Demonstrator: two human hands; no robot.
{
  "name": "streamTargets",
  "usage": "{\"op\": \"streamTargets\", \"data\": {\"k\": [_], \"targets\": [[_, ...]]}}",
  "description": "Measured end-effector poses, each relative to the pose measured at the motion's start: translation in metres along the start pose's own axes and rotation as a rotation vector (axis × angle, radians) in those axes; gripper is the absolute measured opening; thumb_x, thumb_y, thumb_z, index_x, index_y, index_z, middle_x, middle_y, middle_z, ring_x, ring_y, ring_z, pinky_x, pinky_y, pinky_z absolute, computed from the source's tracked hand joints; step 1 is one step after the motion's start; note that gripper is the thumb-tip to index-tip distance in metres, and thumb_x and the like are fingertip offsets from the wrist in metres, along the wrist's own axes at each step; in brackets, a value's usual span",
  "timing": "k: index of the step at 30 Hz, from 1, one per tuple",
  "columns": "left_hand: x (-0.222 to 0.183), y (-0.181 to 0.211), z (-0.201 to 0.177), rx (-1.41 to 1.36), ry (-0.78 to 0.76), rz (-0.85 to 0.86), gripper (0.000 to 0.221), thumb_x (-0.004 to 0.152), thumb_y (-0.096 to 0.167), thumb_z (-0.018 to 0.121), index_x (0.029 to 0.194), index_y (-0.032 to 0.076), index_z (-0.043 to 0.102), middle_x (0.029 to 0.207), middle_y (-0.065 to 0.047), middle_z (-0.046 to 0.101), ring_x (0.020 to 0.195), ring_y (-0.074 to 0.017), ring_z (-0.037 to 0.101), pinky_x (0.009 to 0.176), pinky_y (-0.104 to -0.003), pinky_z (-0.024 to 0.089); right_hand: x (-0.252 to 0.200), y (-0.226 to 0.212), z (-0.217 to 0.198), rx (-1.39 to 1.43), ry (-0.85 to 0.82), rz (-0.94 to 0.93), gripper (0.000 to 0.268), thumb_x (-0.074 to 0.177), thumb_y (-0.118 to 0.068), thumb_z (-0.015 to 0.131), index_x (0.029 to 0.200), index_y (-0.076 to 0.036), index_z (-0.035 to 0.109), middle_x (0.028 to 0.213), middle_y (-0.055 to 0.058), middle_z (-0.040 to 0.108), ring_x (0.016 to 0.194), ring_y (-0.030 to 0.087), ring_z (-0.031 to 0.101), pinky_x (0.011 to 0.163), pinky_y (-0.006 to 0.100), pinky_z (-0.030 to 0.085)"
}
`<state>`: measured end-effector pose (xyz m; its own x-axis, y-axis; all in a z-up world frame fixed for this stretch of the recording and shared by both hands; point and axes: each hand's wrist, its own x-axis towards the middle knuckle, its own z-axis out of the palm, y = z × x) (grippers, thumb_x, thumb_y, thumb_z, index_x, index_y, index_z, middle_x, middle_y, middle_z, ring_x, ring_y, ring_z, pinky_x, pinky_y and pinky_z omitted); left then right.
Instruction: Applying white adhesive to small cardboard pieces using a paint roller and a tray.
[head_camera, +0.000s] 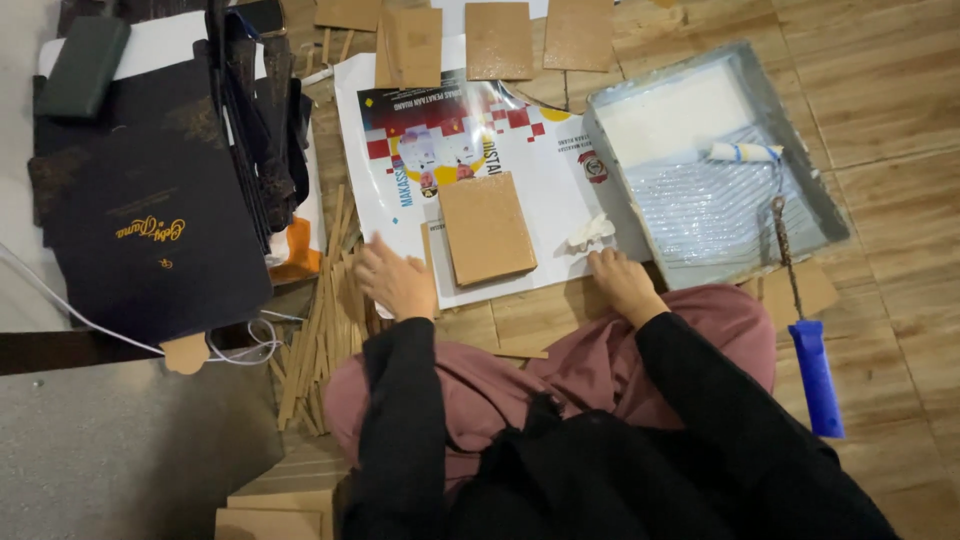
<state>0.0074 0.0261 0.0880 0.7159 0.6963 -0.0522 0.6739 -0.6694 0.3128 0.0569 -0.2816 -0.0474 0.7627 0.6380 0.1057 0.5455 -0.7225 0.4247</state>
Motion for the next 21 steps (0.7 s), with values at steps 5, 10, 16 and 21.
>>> {"op": "streamTargets", "data": {"k": [5,10,16,21], "targets": [[-0.04,-0.023,0.089,-0.729,-0.213,-0.108,0.042,0.077,0.012,0.056,0.114,-0.001,0.04,0.11,-0.02,0.044,0.098,-0.0336,0.047,0.076,-0.041,0.042,-0.008,0.002,0.004,0.314,-0.072,0.229,0.013,0.074,-0.015,0.053,0.087,-0.013,0.051,0.074,0.004,0.053,0.064,0.021,0.06,0.053,0.027,0.05],[-0.063,-0.035,0.125,-1.299,-0.872,-0.834,0.044,0.077,0.02,0.064,0.113,0.005,0.045,0.106,-0.011,0.048,0.09,-0.0274,0.055,0.072,-0.042,0.053,-0.004,-0.002,0.0,0.202,-0.008,0.147,0.002,0.076,-0.012,0.052,0.078,-0.014,0.053,0.068,0.001,0.053,0.065,0.018,0.059,0.055,0.025,0.048],[-0.05,-0.051,0.17,-1.283,-0.923,-0.889,0.032,0.074,0.018,0.059,0.102,0.004,0.049,0.097,-0.012,0.059,0.089,-0.0286,0.061,0.076,-0.047,0.051,0.001,-0.002,0.007,0.049,0.024,-0.039,0.006,0.077,-0.012,0.051,0.071,-0.015,0.05,0.062,-0.001,0.049,0.06,0.016,0.056,0.05,0.023,0.045],[-0.044,-0.08,0.234,-1.21,-0.444,-0.997,0.033,0.084,0.033,0.06,0.096,0.003,0.055,0.079,-0.009,0.062,0.067,-0.0235,0.064,0.06,-0.034,0.054,0.003,0.003,-0.002,0.078,-0.067,-0.117,0.006,0.076,-0.011,0.054,0.075,-0.015,0.051,0.066,-0.001,0.05,0.066,0.015,0.057,0.052,0.023,0.048]]}}
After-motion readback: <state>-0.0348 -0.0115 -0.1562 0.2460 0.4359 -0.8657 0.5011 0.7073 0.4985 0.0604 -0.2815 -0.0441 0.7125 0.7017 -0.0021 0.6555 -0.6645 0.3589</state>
